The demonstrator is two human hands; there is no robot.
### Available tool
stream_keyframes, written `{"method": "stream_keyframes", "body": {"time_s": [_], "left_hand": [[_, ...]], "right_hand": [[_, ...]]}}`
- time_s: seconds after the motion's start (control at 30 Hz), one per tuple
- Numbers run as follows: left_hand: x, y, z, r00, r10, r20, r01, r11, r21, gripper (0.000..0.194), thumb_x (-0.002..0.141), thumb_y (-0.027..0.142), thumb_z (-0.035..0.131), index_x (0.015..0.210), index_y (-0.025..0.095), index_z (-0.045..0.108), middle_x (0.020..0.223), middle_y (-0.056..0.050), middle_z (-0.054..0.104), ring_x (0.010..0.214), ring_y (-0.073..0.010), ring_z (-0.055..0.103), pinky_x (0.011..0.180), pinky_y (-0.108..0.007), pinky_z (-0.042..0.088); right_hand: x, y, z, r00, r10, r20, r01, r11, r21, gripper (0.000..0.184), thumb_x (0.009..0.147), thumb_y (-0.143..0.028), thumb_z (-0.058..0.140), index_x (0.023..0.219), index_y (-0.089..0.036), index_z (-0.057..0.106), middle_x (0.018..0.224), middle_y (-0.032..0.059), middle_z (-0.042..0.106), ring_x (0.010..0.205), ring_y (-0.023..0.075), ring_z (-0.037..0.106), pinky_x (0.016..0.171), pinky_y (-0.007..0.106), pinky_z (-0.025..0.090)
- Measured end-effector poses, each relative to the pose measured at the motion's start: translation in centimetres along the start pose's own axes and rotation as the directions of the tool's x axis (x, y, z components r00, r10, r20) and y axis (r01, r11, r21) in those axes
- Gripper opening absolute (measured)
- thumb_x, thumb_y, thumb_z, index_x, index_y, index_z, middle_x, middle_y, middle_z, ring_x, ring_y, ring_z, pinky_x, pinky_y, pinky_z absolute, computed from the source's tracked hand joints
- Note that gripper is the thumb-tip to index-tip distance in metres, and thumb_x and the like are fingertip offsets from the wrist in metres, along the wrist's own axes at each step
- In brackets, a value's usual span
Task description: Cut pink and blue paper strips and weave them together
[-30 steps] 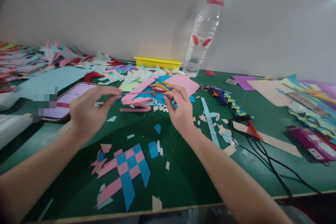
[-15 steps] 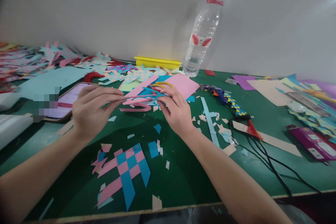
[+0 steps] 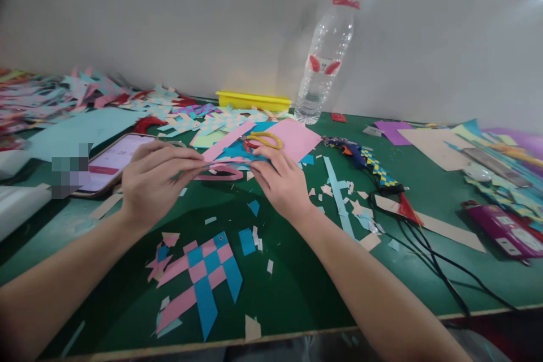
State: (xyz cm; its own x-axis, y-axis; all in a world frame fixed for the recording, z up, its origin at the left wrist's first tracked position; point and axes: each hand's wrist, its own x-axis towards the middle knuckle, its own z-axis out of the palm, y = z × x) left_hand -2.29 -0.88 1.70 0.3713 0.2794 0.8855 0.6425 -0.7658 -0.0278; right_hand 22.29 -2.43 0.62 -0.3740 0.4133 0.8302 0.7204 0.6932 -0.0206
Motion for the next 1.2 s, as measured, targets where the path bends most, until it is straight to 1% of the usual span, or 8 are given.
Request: {"method": "stream_keyframes", "body": {"time_s": [0.17,0.3,0.47,0.67,0.77,0.9,1.03,1.2], "left_hand": [[0.3,0.5,-0.1,0.996,0.091,0.022,-0.09,0.996,-0.01,0.006,0.082,0.019,0.069,0.086,0.024,0.066,0.09,0.001,0.074,0.079,-0.016,0.069,0.082,-0.036,0.049],[0.3,1.0,-0.3,0.99,0.11,0.084,-0.108,0.994,-0.02,0.009,0.084,0.018,0.067,0.09,0.023,0.065,0.094,0.001,0.074,0.081,-0.0151,0.068,0.084,-0.036,0.048],[0.4,1.3,-0.4,0.983,0.14,0.118,-0.14,0.99,-0.011,0.004,0.085,0.02,0.066,0.087,0.022,0.064,0.093,0.0,0.073,0.082,-0.0159,0.068,0.083,-0.036,0.047],[0.4,1.4,-0.2,0.977,0.176,0.119,-0.172,0.984,-0.047,0.007,0.082,0.018,0.068,0.088,0.021,0.065,0.096,-0.002,0.072,0.085,-0.0172,0.067,0.082,-0.036,0.048],[0.4,1.5,-0.2,0.976,0.189,0.11,-0.185,0.982,-0.046,0.009,0.081,0.017,0.069,0.088,0.021,0.065,0.096,-0.002,0.071,0.085,-0.0175,0.065,0.081,-0.036,0.048],[0.5,1.6,-0.2,0.975,0.203,0.095,-0.202,0.979,-0.023,0.008,0.082,0.017,0.068,0.088,0.021,0.064,0.093,-0.003,0.07,0.084,-0.0177,0.063,0.078,-0.036,0.048],[0.5,1.7,-0.2,0.966,0.243,0.089,-0.239,0.97,-0.046,0.012,0.08,0.014,0.07,0.09,0.019,0.065,0.094,-0.004,0.069,0.086,-0.0184,0.062,0.078,-0.036,0.049],[0.4,2.0,-0.1,0.966,0.227,0.122,-0.215,0.971,-0.107,0.013,0.083,0.014,0.067,0.093,0.02,0.063,0.102,-0.003,0.071,0.094,-0.0176,0.066,0.091,-0.038,0.049]], "right_hand": [[0.0,-0.2,0.1,0.999,-0.02,0.028,0.02,1.0,-0.021,0.01,0.09,-0.017,0.054,0.096,-0.02,0.061,0.109,0.0093,0.065,0.102,0.0202,0.062,0.084,0.035,0.053],[0.1,-0.4,0.0,0.996,-0.071,0.047,0.071,0.997,-0.005,0.011,0.088,-0.015,0.056,0.097,-0.019,0.061,0.107,0.0084,0.068,0.096,0.0194,0.063,0.082,0.034,0.053],[0.2,-0.9,-0.1,0.99,-0.119,0.072,0.12,0.993,-0.011,0.013,0.088,-0.015,0.055,0.099,-0.017,0.062,0.106,0.0086,0.071,0.09,0.0189,0.064,0.079,0.034,0.053],[0.1,-1.1,0.0,0.982,-0.16,0.104,0.163,0.986,-0.025,0.026,0.088,-0.013,0.053,0.113,-0.018,0.058,0.113,0.0074,0.069,0.096,0.0192,0.065,0.082,0.034,0.053],[0.1,-1.3,0.0,0.981,-0.161,0.11,0.164,0.986,-0.017,0.034,0.089,-0.012,0.053,0.122,-0.018,0.052,0.112,0.008,0.07,0.093,0.0187,0.065,0.079,0.033,0.054],[0.1,-1.5,0.0,0.985,-0.135,0.104,0.136,0.991,-0.006,0.03,0.089,-0.013,0.053,0.118,-0.017,0.053,0.105,0.0086,0.072,0.087,0.0185,0.066,0.077,0.033,0.055],[0.0,-1.6,0.0,0.981,-0.164,0.101,0.162,0.986,0.031,0.026,0.088,-0.011,0.055,0.114,-0.016,0.055,0.108,0.0095,0.071,0.09,0.0189,0.067,0.079,0.034,0.055],[0.0,-1.7,-0.1,0.98,-0.171,0.102,0.164,0.984,0.07,0.026,0.088,-0.013,0.056,0.114,-0.016,0.055,0.111,0.0095,0.07,0.089,0.0186,0.067,0.078,0.034,0.055]]}}
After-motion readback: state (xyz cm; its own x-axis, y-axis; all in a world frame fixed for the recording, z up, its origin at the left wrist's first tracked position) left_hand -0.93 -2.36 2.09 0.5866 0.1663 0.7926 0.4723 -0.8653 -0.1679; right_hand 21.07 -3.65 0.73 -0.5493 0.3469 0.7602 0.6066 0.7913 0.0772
